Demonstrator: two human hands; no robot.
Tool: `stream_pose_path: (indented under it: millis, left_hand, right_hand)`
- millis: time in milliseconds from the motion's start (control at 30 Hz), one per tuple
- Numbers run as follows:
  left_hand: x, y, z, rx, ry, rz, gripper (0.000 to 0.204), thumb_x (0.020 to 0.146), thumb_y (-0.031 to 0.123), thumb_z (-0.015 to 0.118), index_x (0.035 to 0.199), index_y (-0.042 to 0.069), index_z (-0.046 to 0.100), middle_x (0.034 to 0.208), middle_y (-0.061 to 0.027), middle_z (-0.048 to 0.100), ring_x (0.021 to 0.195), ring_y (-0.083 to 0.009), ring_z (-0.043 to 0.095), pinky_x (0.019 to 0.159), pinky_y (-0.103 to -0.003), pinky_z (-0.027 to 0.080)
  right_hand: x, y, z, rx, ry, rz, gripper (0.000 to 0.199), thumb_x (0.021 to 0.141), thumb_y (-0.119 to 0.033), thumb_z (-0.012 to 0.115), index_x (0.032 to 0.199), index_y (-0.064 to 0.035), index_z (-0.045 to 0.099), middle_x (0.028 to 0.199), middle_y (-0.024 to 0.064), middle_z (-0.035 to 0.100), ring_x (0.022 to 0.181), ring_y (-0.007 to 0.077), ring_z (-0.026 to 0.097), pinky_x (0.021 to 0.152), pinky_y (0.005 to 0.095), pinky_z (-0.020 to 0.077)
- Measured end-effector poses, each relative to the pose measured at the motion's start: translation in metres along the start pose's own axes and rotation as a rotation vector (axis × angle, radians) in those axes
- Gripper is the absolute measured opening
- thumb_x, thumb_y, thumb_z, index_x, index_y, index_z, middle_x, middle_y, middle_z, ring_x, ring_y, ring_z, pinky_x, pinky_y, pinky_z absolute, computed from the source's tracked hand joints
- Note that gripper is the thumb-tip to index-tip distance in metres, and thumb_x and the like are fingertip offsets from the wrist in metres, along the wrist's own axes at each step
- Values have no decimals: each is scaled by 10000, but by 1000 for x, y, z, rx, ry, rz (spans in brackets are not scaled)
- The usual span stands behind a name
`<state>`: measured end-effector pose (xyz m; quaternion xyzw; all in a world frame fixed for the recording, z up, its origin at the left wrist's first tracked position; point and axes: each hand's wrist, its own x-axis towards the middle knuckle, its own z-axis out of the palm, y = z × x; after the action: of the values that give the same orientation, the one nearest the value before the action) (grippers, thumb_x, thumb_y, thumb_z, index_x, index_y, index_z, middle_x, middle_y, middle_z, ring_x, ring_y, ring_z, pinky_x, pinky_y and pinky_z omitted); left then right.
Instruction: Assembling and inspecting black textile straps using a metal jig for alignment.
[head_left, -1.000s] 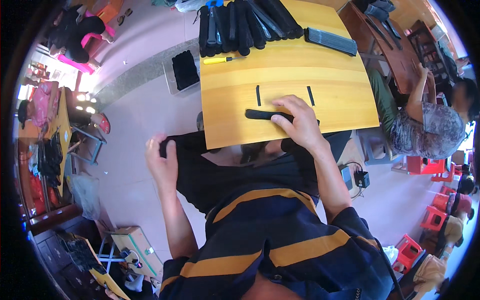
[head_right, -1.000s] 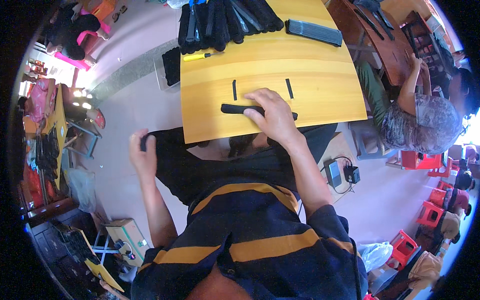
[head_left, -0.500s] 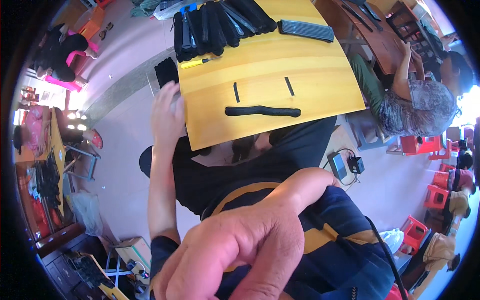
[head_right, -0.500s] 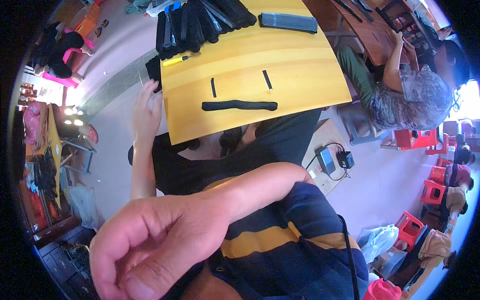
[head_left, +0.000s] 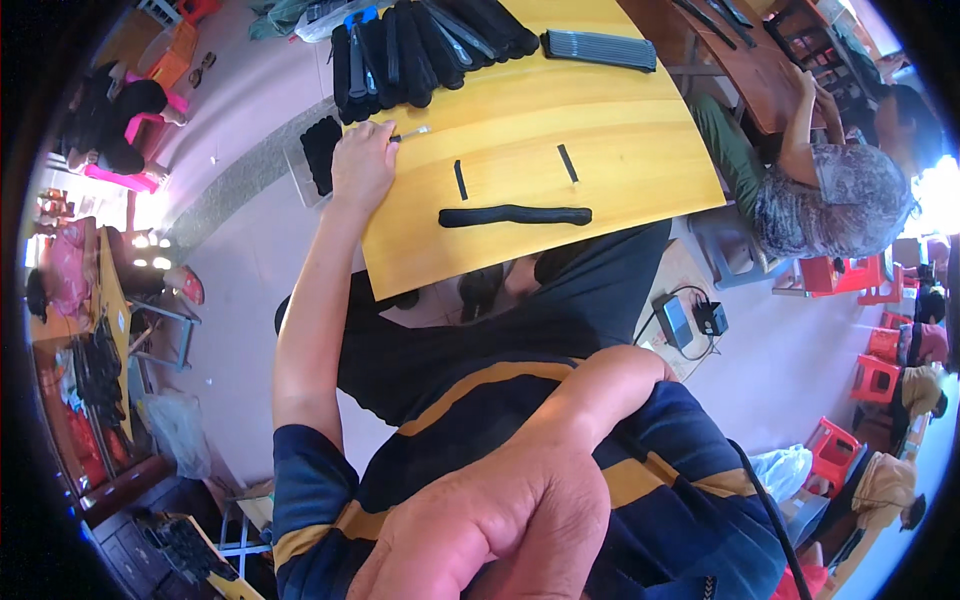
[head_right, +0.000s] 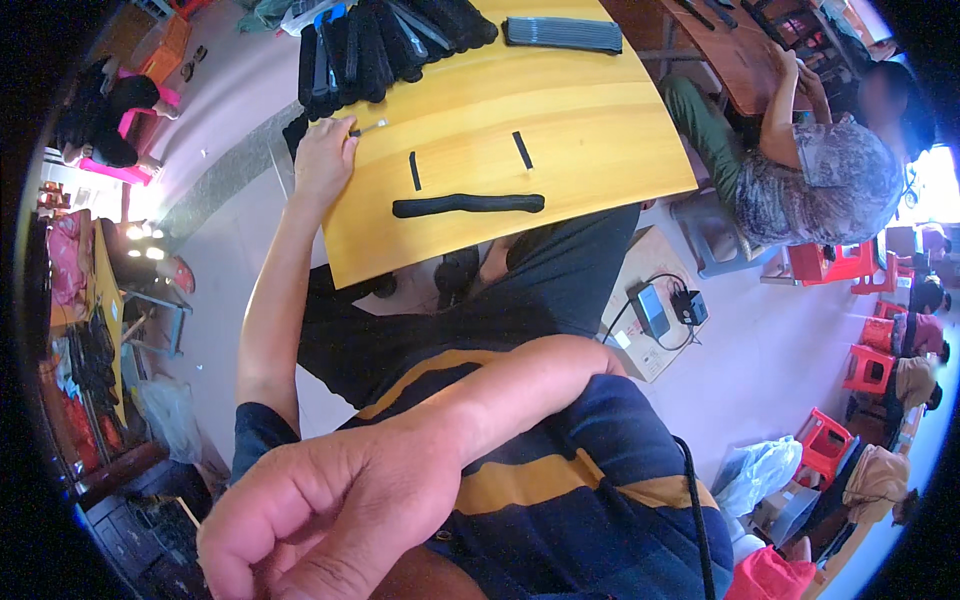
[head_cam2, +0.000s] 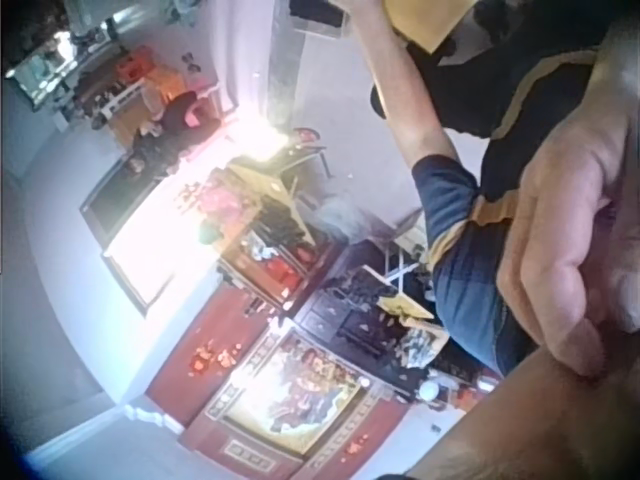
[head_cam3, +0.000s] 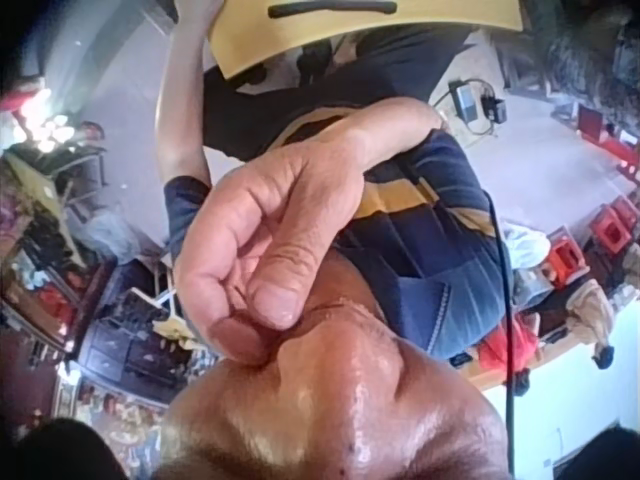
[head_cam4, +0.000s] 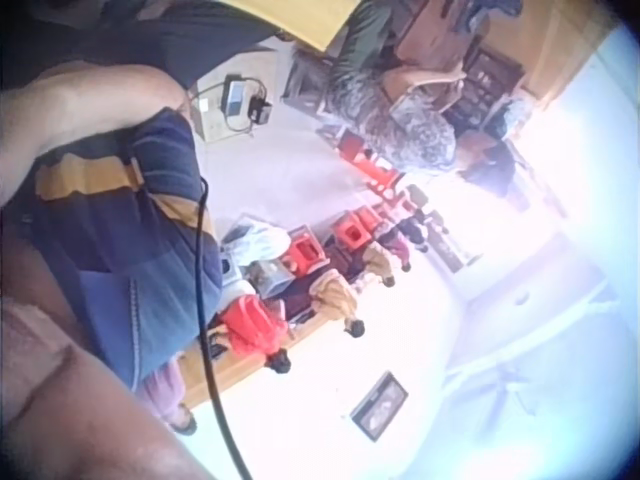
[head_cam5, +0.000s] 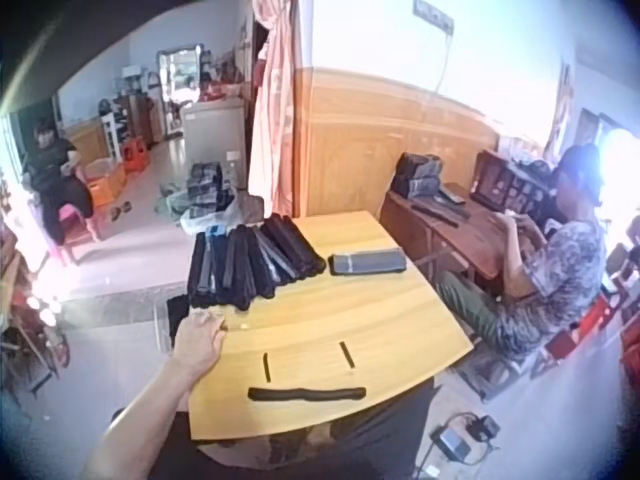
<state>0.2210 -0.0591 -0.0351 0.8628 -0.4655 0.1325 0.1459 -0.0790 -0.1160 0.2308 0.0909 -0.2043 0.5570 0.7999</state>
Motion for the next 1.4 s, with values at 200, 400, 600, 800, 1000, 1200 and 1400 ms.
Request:
stream_pose_path:
  millis: [200, 400, 600, 800, 1000, 1200, 1400]
  left_hand:
    - [-42, 10, -33, -210, -31, -83, 186, 922, 161, 642, 1077, 60, 659, 1063, -143, 655, 953, -340, 646, 801, -423, 533]
    - [-113, 56, -136, -968, 71, -355, 144, 897, 25, 547, 1024, 1, 613, 847, -95, 587, 720, -175, 566, 675, -296, 458]
    - [-139, 73, -280, -1188, -108, 167, 217, 896, 60, 550, 1042, -2, 699, 816, -98, 684, 659, -184, 627, 593, -322, 482]
    - [-148, 131, -288, -1290, 684, 461, 394, 862, 287, 774, 1246, 345, 707, 832, 28, 700, 623, -179, 654, 550, -289, 489]
    - [-144, 116, -299, -1326, 138, 546, 520, 948, 496, 662, 1240, 67, 624, 996, -107, 643, 746, -281, 623, 621, -420, 522]
    - [-156, 138, -293, -1172, 528, 261, 325, 917, 316, 750, 1238, 342, 707, 924, 28, 705, 658, -146, 643, 625, -317, 484]
    - [-145, 122, -292, -1231, 121, 527, 409, 917, 403, 718, 1286, 234, 664, 987, -59, 685, 737, -216, 641, 639, -378, 532]
  right_hand:
    - [-2, 5, -61, -846, 96, -625, 153, 1036, -152, 638, 1087, -10, 661, 943, 25, 685, 843, 87, 655, 746, 243, 522]
    - [-108, -35, -114, -2459, 1472, -852, 111, 870, -37, 711, 977, -11, 710, 845, 121, 698, 770, 308, 687, 685, 380, 541]
    - [-155, -48, -155, -2471, 1842, -529, 231, 894, -145, 713, 1085, -17, 692, 1030, 146, 701, 1013, 356, 659, 888, 430, 525]
    - [-152, -59, -181, -2495, 1851, -425, 244, 868, -149, 722, 1078, -30, 695, 1056, 140, 712, 1051, 350, 657, 927, 439, 506]
    - [-163, -54, -187, -2475, 1924, -287, 250, 841, -132, 743, 1073, -47, 706, 1021, 123, 721, 1014, 337, 664, 928, 446, 492]
    - [-162, -58, -195, -2484, 1908, -335, 236, 817, -106, 765, 1040, -55, 709, 988, 120, 720, 988, 339, 671, 902, 448, 504]
    - [-163, -55, -197, -2470, 1900, -407, 204, 810, -82, 766, 1003, -55, 705, 961, 112, 718, 944, 340, 680, 846, 436, 527]
